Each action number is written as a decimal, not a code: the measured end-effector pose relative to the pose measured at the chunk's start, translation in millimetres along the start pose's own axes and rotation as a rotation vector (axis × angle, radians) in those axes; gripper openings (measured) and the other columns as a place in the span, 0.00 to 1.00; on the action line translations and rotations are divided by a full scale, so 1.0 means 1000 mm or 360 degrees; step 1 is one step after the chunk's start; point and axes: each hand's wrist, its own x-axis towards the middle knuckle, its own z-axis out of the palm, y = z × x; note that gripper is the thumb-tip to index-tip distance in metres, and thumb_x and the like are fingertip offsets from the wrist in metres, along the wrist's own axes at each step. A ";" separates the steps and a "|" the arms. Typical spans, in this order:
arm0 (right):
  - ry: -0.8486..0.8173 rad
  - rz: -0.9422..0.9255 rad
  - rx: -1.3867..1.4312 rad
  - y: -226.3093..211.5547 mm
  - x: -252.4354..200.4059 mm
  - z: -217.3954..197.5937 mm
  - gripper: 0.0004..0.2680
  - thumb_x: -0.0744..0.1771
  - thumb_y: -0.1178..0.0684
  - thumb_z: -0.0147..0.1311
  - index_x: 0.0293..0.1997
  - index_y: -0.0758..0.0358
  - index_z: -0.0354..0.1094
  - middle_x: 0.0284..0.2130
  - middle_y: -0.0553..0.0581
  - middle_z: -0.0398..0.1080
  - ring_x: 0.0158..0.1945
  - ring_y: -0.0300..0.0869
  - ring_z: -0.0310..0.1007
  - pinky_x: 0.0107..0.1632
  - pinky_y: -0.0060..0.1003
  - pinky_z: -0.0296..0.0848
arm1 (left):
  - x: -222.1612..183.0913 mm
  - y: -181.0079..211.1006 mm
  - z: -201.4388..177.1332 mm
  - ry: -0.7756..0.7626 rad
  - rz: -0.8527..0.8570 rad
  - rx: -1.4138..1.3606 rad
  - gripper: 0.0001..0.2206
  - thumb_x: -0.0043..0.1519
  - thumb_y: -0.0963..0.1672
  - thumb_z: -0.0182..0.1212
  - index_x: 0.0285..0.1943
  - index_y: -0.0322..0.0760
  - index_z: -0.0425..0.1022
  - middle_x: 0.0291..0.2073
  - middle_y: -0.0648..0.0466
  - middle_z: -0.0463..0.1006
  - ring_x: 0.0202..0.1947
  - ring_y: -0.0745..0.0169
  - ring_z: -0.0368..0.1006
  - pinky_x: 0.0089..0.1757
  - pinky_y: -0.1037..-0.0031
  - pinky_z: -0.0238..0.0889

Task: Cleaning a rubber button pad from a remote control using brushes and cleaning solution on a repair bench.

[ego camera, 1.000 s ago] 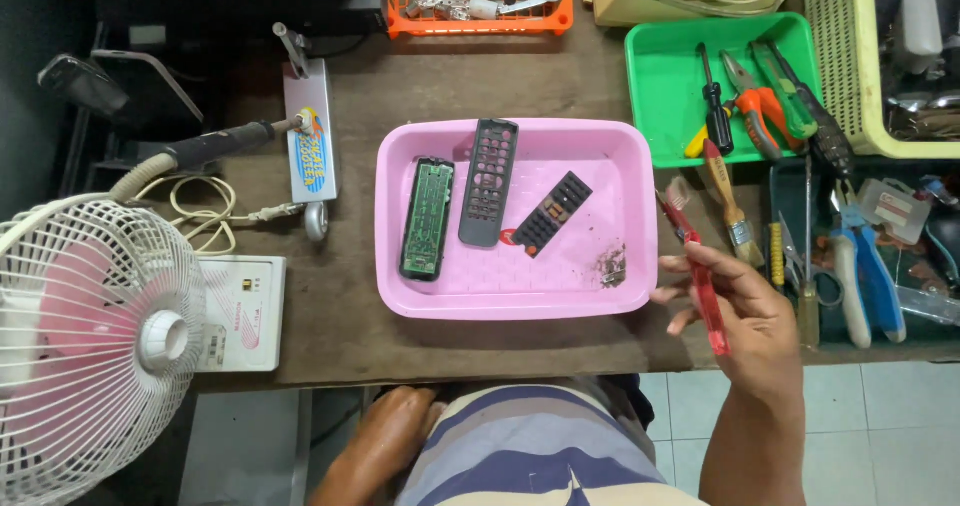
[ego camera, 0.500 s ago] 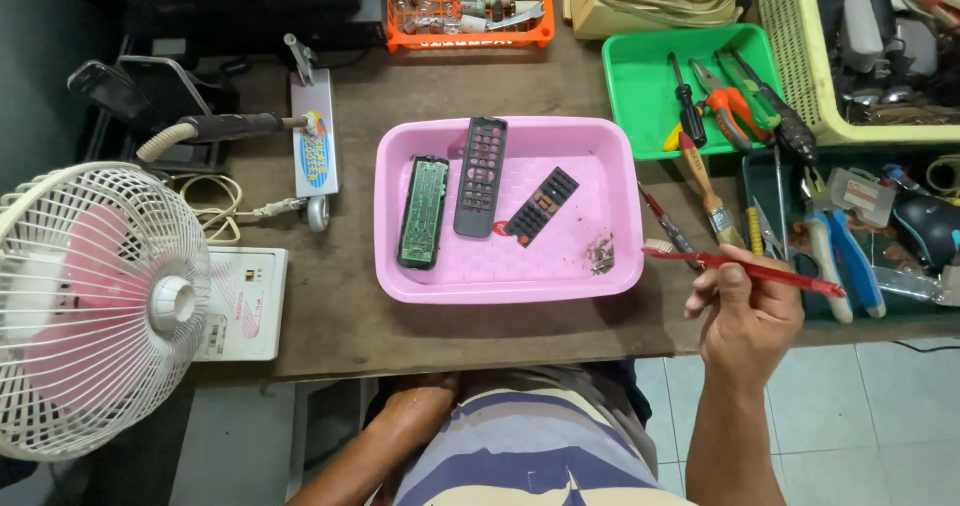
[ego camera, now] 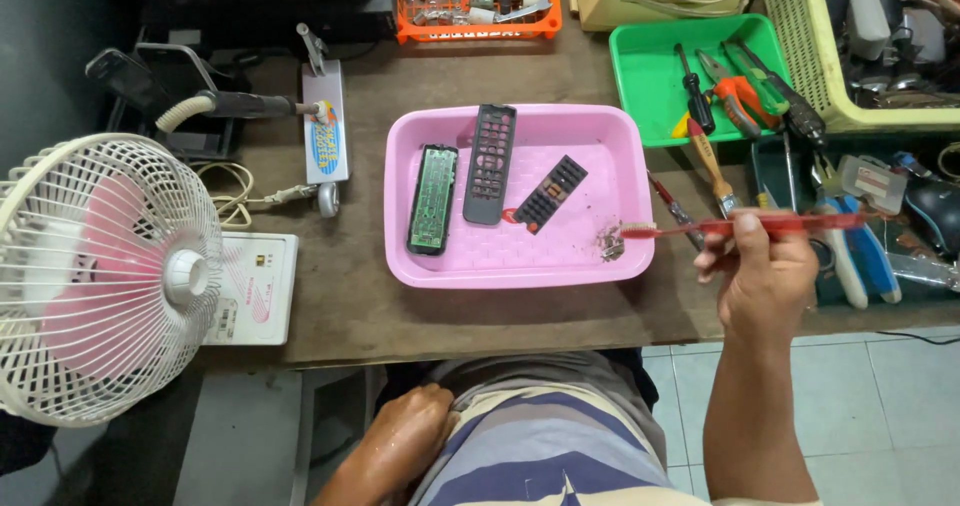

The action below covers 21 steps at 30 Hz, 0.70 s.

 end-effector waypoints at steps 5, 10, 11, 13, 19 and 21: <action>-0.0258 0.0061 -0.0124 -0.006 0.046 0.028 0.05 0.73 0.53 0.52 0.45 0.62 0.68 0.27 0.56 0.72 0.23 0.38 0.70 0.21 0.28 0.67 | -0.013 0.054 -0.139 0.0068 0.0499 -0.0358 0.11 0.69 0.49 0.54 0.40 0.41 0.75 0.36 0.52 0.79 0.38 0.49 0.75 0.39 0.59 0.64; -0.0562 0.0102 -0.0219 -0.002 0.097 0.063 0.07 0.73 0.53 0.53 0.40 0.65 0.68 0.24 0.58 0.70 0.19 0.38 0.65 0.22 0.27 0.64 | 0.076 0.060 -0.185 0.0773 0.0831 -0.0135 0.08 0.70 0.45 0.53 0.44 0.36 0.74 0.37 0.50 0.76 0.40 0.49 0.73 0.38 0.56 0.67; -0.0658 0.0003 -0.0261 0.010 0.111 0.065 0.07 0.73 0.55 0.54 0.41 0.69 0.69 0.24 0.62 0.70 0.20 0.41 0.69 0.21 0.32 0.69 | 0.109 0.053 -0.183 0.1043 0.0863 0.0185 0.05 0.66 0.45 0.58 0.41 0.41 0.75 0.37 0.53 0.75 0.40 0.52 0.73 0.37 0.61 0.67; -0.0758 -0.0088 -0.0302 0.021 0.127 0.074 0.08 0.73 0.57 0.54 0.41 0.73 0.70 0.25 0.66 0.71 0.21 0.45 0.73 0.20 0.36 0.75 | 0.149 0.051 -0.182 0.1302 0.0880 0.0508 0.02 0.62 0.45 0.63 0.39 0.45 0.76 0.38 0.56 0.75 0.40 0.55 0.73 0.36 0.67 0.67; -0.0850 0.0054 -0.0462 0.018 0.129 0.084 0.08 0.72 0.57 0.55 0.40 0.76 0.70 0.26 0.68 0.72 0.21 0.43 0.74 0.20 0.34 0.74 | 0.167 0.067 -0.186 0.1219 0.0947 0.0942 0.05 0.60 0.39 0.62 0.42 0.36 0.80 0.40 0.49 0.76 0.43 0.54 0.71 0.39 0.70 0.64; -0.0852 0.0079 -0.0463 0.016 0.129 0.089 0.08 0.72 0.57 0.55 0.41 0.76 0.70 0.26 0.69 0.72 0.22 0.44 0.74 0.21 0.35 0.74 | 0.166 0.070 -0.193 0.1128 0.0942 0.1014 0.07 0.61 0.38 0.61 0.45 0.30 0.79 0.41 0.45 0.76 0.44 0.52 0.72 0.41 0.69 0.65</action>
